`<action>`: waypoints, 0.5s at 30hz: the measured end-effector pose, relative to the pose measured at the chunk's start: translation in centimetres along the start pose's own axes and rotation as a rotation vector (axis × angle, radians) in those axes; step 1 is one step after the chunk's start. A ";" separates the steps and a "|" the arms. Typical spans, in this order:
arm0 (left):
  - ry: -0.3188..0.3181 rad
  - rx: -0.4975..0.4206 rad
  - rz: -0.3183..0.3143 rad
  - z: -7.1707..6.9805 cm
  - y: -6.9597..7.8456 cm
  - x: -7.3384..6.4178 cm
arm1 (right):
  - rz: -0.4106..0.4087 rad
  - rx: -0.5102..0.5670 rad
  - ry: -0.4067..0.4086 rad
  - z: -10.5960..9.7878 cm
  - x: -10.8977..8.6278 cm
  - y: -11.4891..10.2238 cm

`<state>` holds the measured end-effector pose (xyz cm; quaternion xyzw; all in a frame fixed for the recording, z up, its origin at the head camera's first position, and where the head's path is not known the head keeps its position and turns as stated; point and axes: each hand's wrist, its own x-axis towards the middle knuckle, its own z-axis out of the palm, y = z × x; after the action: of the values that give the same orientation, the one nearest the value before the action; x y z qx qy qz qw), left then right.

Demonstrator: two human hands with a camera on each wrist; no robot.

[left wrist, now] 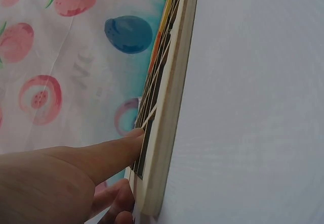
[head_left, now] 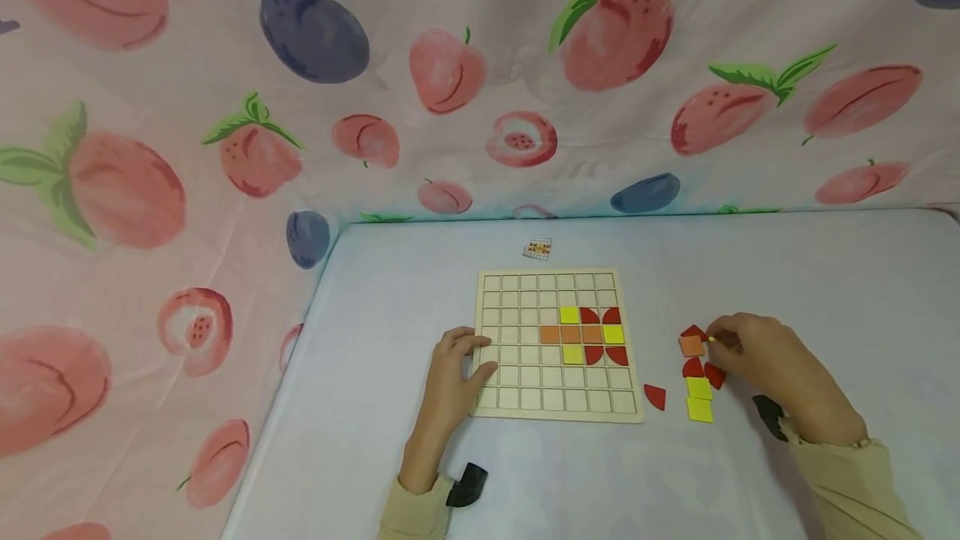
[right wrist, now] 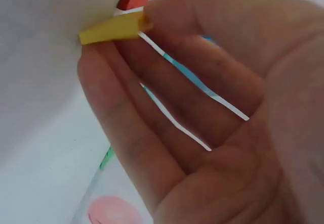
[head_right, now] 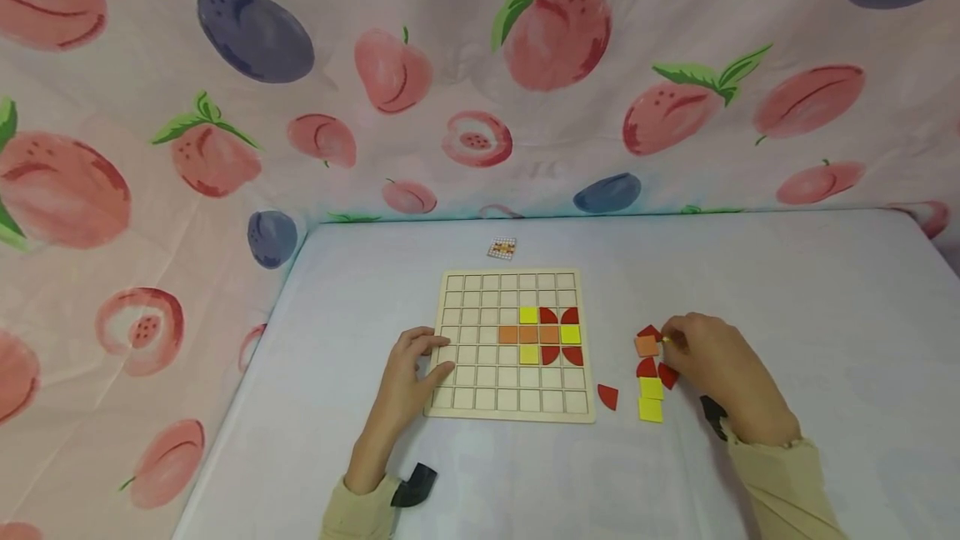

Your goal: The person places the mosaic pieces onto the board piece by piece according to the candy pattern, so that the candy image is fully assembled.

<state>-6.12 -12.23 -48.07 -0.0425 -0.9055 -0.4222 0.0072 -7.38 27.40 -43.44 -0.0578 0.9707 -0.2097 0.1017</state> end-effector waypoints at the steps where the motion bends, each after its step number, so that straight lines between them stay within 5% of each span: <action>1: 0.000 0.001 0.001 0.0 0.0 0.0 | -0.005 -0.004 0.011 -0.1 0.0 0.0; 15: 0.001 0.004 0.003 0.1 -0.1 0.1 | 0.002 0.030 0.063 -0.1 1.0 -2.6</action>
<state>-6.21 -12.21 -48.17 -0.0434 -0.9063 -0.4204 0.0083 -8.21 24.89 -42.46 -0.0488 0.9703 -0.2258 0.0722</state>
